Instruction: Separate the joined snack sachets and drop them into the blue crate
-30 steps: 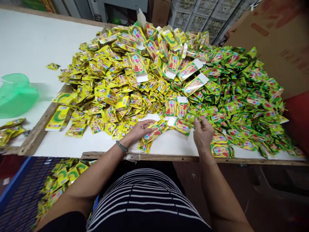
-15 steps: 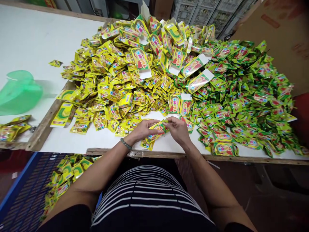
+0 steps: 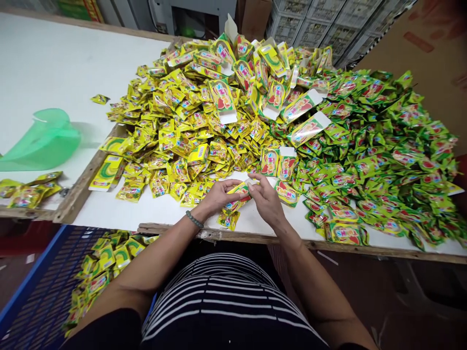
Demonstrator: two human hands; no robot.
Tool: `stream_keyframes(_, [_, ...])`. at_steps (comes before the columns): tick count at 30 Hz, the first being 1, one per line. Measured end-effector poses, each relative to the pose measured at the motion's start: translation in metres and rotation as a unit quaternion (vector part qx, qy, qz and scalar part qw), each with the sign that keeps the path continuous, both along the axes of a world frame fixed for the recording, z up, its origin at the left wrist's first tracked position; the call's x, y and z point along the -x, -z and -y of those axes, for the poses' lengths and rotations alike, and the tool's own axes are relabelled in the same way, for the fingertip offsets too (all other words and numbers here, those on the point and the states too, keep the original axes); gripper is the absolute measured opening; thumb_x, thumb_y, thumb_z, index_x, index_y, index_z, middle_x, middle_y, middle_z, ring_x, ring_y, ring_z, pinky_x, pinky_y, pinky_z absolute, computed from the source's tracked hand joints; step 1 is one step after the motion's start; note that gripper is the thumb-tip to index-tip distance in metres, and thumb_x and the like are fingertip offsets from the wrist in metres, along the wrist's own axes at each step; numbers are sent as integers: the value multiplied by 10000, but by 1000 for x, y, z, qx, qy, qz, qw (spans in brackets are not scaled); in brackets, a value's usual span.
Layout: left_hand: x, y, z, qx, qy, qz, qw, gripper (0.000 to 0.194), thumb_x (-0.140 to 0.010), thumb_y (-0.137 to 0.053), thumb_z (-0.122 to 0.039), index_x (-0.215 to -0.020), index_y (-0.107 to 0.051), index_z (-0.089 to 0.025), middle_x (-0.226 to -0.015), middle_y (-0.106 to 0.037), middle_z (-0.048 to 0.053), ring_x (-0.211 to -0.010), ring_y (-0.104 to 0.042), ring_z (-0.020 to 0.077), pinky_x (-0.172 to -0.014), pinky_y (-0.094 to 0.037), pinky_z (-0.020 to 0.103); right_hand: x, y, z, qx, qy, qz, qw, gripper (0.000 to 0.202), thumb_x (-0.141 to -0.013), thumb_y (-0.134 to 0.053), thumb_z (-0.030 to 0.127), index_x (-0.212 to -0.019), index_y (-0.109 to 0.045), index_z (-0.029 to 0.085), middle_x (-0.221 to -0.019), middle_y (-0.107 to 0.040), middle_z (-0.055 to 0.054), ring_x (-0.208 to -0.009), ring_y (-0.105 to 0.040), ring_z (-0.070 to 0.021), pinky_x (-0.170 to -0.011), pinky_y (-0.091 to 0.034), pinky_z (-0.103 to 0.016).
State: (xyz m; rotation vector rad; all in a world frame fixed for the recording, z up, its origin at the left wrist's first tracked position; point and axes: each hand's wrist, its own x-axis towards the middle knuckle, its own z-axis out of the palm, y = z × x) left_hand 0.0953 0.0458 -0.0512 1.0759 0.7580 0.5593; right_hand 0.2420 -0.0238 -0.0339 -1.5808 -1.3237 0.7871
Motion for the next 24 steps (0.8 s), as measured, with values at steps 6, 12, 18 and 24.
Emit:
stream_keyframes(6, [-2, -4, 2, -4, -49, 47, 998, 526, -671, -796, -388, -1099, -614, -143, -922, -711, 53, -721, -646, 134, -699, -503, 259, -1, 15, 0, -119, 186, -26, 975, 259, -838, -611, 416, -985, -627, 204, -1000, -655, -66, -908, -600, -183, -770, -500, -326])
stream_keyframes(12, [1, -7, 4, -151, -84, 13, 985, 474, -796, -689, -379, -1199, -513, -202, -941, -656, 28, -784, -616, 134, -704, -480, 238, 9, 35, -5, -47, 36, -184, 981, 306, -832, -627, 448, -1039, -648, 224, -896, -692, -34, -810, -636, -173, -762, -535, -330])
stream_keyframes(18, [1, -4, 4, -167, -23, -5, 986, 365, -776, -692, -361, -1073, -561, -195, -816, -642, -2, -721, -594, 129, -664, -444, 231, -4, 27, -12, -18, 10, -218, 976, 397, -763, -687, 471, -1077, -625, 237, -855, -722, -8, -772, -669, -176, -749, -554, -329])
stream_keyframes(24, [0, -2, 5, -77, -89, 11, 993, 528, -710, -749, -398, -1103, -449, -212, -678, -614, -50, -514, -536, 86, -523, -380, 189, -4, 15, -11, -24, 5, -137, 990, 304, -822, -639, 445, -997, -748, 222, -1058, -747, -46, -1031, -669, -233, -981, -489, -418])
